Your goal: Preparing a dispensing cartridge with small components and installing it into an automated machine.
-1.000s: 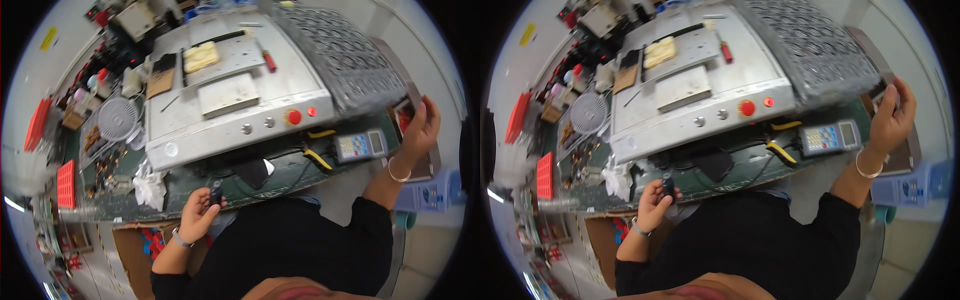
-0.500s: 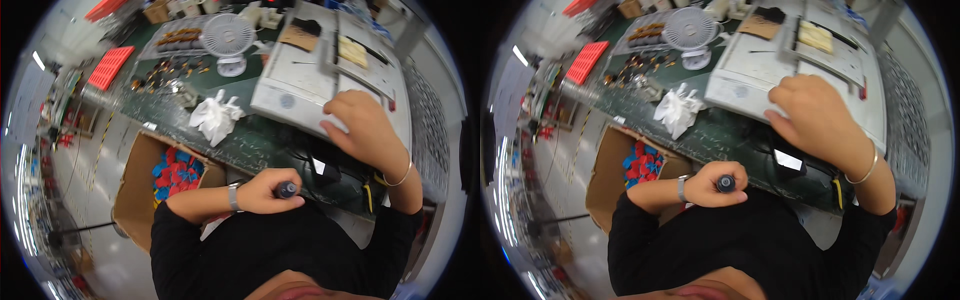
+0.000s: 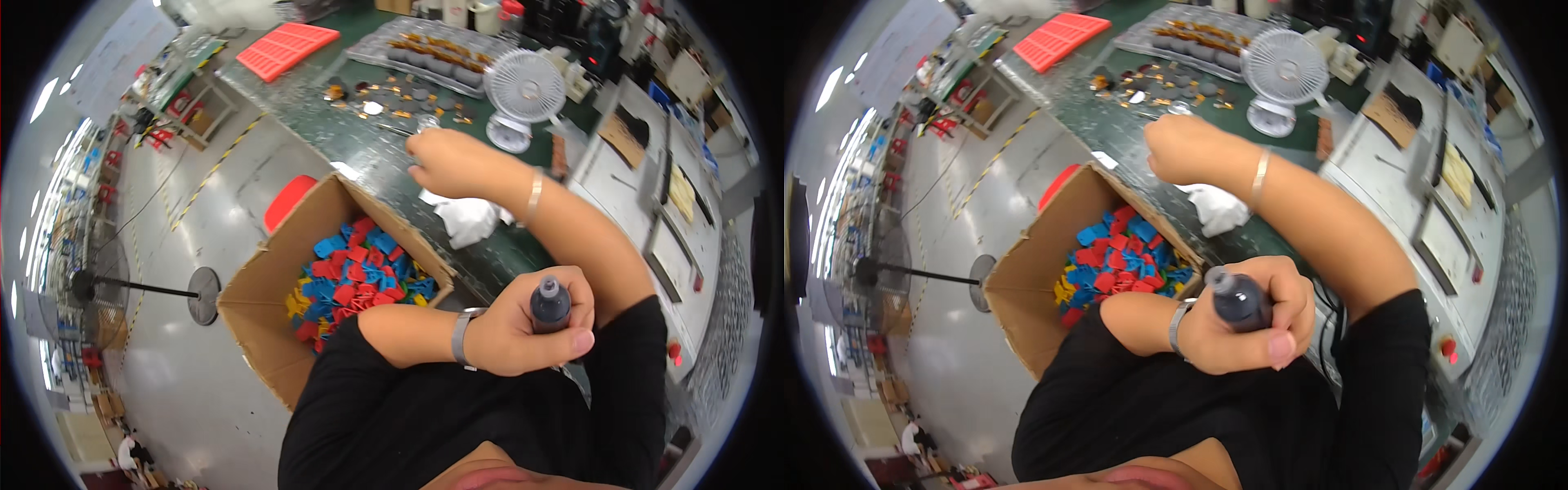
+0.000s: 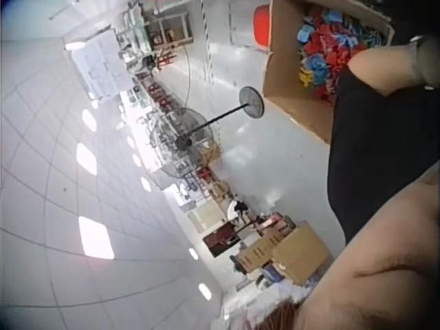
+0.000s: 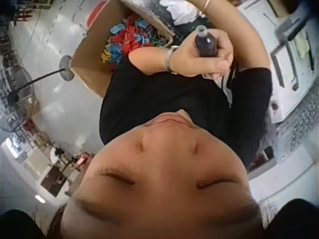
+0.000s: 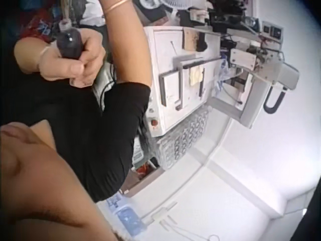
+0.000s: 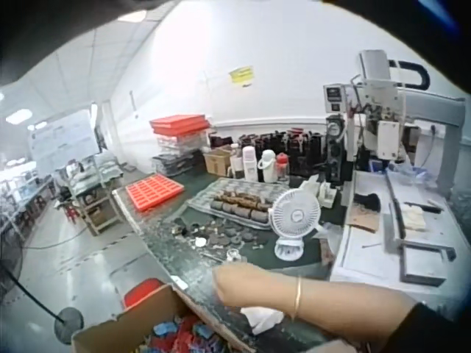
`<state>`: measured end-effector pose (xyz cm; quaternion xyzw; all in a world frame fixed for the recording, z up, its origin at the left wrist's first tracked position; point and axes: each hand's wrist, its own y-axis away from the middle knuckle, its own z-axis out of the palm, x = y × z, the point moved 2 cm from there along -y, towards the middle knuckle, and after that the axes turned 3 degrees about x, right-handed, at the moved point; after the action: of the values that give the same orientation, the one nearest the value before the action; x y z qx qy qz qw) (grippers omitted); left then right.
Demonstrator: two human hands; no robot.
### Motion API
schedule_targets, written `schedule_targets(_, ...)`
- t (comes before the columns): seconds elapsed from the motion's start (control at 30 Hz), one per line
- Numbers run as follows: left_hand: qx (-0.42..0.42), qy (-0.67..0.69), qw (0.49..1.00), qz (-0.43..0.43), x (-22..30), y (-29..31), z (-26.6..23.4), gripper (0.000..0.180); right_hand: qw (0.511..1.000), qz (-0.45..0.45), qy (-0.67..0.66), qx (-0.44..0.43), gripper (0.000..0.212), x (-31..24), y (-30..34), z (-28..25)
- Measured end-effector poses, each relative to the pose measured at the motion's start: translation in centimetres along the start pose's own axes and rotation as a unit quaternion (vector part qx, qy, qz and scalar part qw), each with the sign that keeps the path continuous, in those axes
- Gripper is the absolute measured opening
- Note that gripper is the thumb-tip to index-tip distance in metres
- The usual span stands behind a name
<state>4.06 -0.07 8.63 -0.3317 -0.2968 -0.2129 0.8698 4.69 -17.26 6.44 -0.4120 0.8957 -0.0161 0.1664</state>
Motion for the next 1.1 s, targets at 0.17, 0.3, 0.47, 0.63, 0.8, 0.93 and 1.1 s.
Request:
schedule_targets(0.17, 0.027, -0.089, 0.990, 0.110, 4.5, 1.2, -0.9, 0.018, 0.989, 0.042, 0.117, 0.078, 0.014, 1.2, -10.6, 10.3)
schedule_targets(0.3, 0.068, 0.050, 0.990, 0.115, 5.4, 1.3, -1.9, 0.017, 0.918, 0.209, 0.296, 0.158, 0.023, 6.6, -12.6, 17.0)
schedule_targets(0.47, 0.112, 0.141, 0.979, 0.096, 5.3, 1.3, -3.3, 0.017, 0.915, 0.260, 0.304, 0.056, 0.028, 7.4, -14.5, 19.3)
schedule_targets(0.63, 0.106, 0.091, 0.989, 0.040, 6.2, 1.4, -4.4, 0.018, 0.970, 0.067, 0.216, 0.085, 0.012, 3.9, -14.2, 16.4)
schedule_targets(0.8, 0.080, 0.043, 0.995, -0.035, 4.2, 0.3, -4.6, 0.018, 0.992, 0.032, 0.026, 0.115, 0.014, -0.4, -11.5, 7.7)
schedule_targets(0.93, 0.001, -0.189, 0.982, -0.013, 2.3, 0.7, -3.8, 0.017, 0.958, -0.012, -0.145, 0.247, 0.021, -3.1, -3.7, -3.8)
schedule_targets(1.1, -0.067, -0.274, 0.959, -0.025, -0.7, 0.4, -2.1, 0.020, 0.891, 0.207, -0.262, 0.307, 0.038, -1.3, 13.8, -12.2)
